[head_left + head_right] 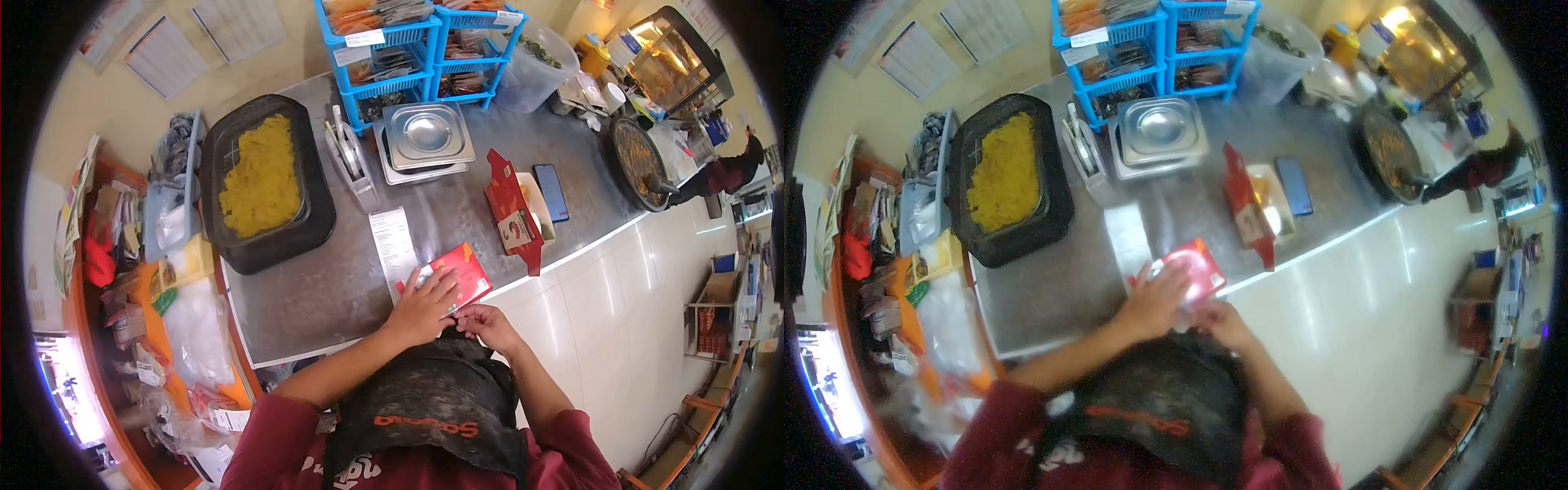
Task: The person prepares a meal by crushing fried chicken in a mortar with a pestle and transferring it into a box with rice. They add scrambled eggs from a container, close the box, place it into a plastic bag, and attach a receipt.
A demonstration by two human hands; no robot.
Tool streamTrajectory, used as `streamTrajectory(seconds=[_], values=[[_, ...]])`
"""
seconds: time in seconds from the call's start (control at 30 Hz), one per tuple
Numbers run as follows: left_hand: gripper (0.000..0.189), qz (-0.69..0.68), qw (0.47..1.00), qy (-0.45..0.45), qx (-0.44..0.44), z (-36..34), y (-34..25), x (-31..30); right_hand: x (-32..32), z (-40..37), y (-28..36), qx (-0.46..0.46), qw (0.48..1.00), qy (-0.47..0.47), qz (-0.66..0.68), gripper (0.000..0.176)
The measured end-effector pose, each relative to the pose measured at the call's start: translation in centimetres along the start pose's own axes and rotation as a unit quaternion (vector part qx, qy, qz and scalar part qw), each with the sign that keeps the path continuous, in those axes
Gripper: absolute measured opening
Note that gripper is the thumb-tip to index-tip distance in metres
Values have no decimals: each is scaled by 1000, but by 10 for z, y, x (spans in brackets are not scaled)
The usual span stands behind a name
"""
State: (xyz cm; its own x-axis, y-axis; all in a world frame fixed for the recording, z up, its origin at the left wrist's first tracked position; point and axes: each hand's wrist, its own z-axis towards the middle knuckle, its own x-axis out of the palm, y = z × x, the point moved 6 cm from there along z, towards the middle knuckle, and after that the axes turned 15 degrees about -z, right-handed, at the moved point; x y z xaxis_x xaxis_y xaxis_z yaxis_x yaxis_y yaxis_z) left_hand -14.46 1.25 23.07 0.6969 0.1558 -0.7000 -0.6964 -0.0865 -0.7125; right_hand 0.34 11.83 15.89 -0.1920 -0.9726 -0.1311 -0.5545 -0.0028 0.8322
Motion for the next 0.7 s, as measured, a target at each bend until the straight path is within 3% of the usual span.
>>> streamTrajectory(seconds=[0.13,0.23,0.27,0.37,0.47,0.53,0.63,0.7], values=[[60,40,999,-16,-8,-5,-2,0,1,-7,11,61,997,25,38,17],[60,69,997,-33,4,-7,1,6,5,3,-7,39,999,17,31,16],[61,78,996,-39,10,-8,1,9,7,12,-21,13,1000,-18,1,15],[67,22,991,-104,-84,2,0,-8,6,30,-43,-41,988,-107,-104,18],[71,-42,980,-23,-191,23,12,-11,-2,30,-39,-23,969,-174,-175,27],[73,-40,980,-44,-190,23,11,-13,-10,36,-59,16,965,-215,-152,34],[77,-9,980,-107,-166,18,16,-5,-20,21,-15,61,894,-208,-391,40],[78,20,978,-130,-165,13,14,-3,-39,7,7,27,899,-192,-393,43]])
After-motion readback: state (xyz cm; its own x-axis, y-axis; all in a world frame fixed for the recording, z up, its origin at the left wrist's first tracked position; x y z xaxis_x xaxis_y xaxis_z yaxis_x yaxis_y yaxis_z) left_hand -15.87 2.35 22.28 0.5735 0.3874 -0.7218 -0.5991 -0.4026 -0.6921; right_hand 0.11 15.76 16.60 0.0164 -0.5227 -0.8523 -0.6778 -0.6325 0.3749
